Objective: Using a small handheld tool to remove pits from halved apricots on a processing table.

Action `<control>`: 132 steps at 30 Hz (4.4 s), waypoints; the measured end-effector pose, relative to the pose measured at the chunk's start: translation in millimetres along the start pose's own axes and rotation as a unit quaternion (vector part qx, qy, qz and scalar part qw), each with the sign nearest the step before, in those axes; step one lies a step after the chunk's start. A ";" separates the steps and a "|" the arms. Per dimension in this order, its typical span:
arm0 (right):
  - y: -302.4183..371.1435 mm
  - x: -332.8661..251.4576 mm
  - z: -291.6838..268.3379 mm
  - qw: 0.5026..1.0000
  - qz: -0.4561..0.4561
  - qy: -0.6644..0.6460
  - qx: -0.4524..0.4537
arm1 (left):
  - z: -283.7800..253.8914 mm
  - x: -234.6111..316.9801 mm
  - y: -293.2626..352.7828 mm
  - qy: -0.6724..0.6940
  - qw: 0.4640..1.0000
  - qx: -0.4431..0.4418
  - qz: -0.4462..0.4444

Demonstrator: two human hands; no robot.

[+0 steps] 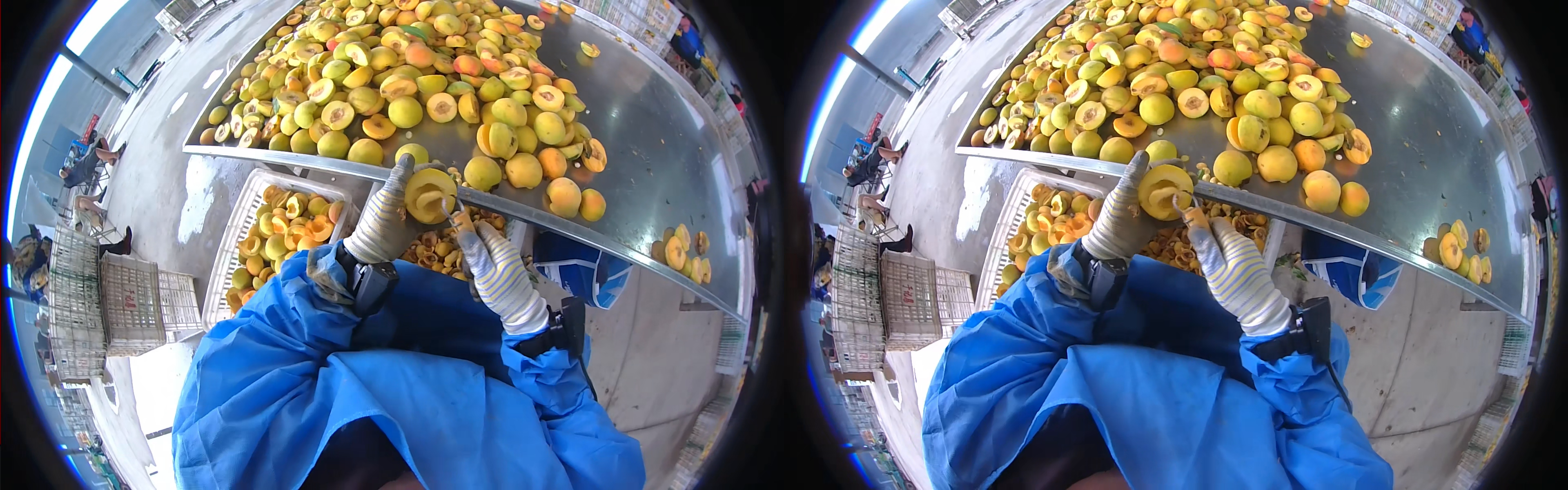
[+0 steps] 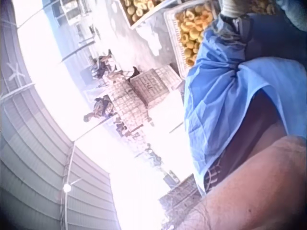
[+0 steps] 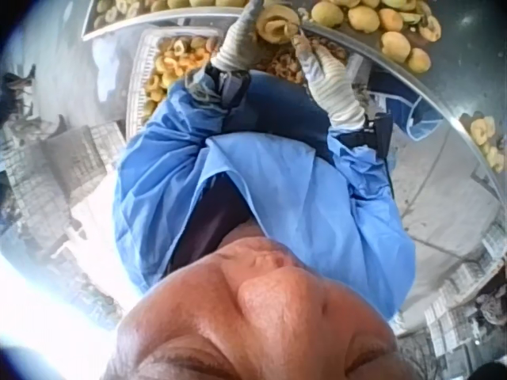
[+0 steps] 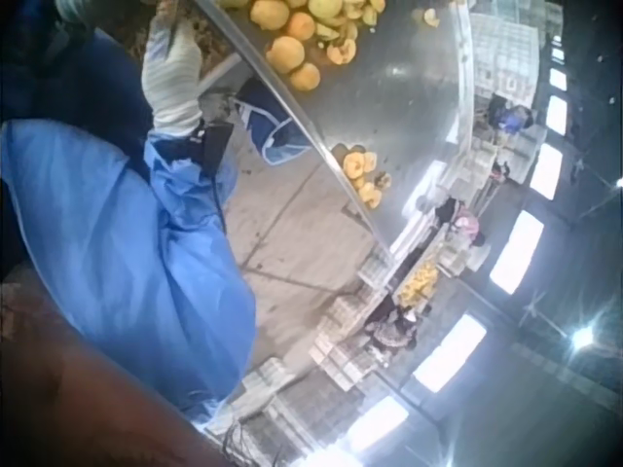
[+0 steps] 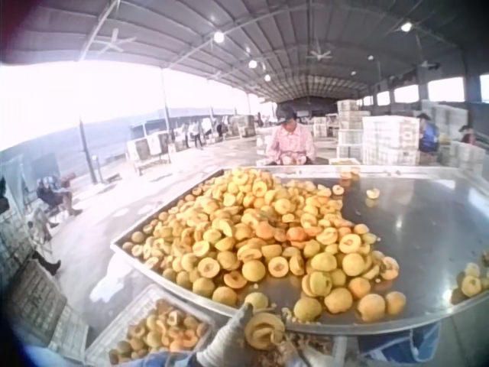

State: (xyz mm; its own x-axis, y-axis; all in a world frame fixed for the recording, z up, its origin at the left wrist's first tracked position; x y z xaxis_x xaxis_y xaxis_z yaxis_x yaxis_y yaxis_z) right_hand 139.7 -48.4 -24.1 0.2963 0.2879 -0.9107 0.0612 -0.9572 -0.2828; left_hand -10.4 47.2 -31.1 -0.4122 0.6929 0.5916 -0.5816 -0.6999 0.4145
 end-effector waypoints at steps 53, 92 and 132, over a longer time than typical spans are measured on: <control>8.9 -18.7 -27.5 0.947 -0.008 0.303 -0.111 | -26.0 130.5 -74.7 -0.749 0.537 0.375 0.096; 2.0 -17.1 12.4 0.969 -0.075 0.234 -0.019 | 41.3 -17.4 7.6 0.006 0.993 -0.003 0.116; 8.7 13.0 -25.4 0.994 0.075 -0.005 -0.085 | -6.0 63.4 65.8 -0.712 0.625 0.211 0.241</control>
State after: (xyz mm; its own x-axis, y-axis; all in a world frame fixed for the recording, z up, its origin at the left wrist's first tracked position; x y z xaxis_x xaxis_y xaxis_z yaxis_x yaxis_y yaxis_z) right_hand 168.3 -53.7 -30.7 0.3055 0.1408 -0.9417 0.1772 -0.9801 -0.0891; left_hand -79.0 46.2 29.5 0.7487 -0.2628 0.6086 -0.2702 -0.9593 -0.0818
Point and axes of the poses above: each hand's wrist, its own y-axis away from the middle knuckle, its own z-axis out of the palm, x = y × z, the point moved 4 cm from there along -y, towards the middle knuckle, and after that the axes turned 12 degrees about -z, right-handed, at the moved point
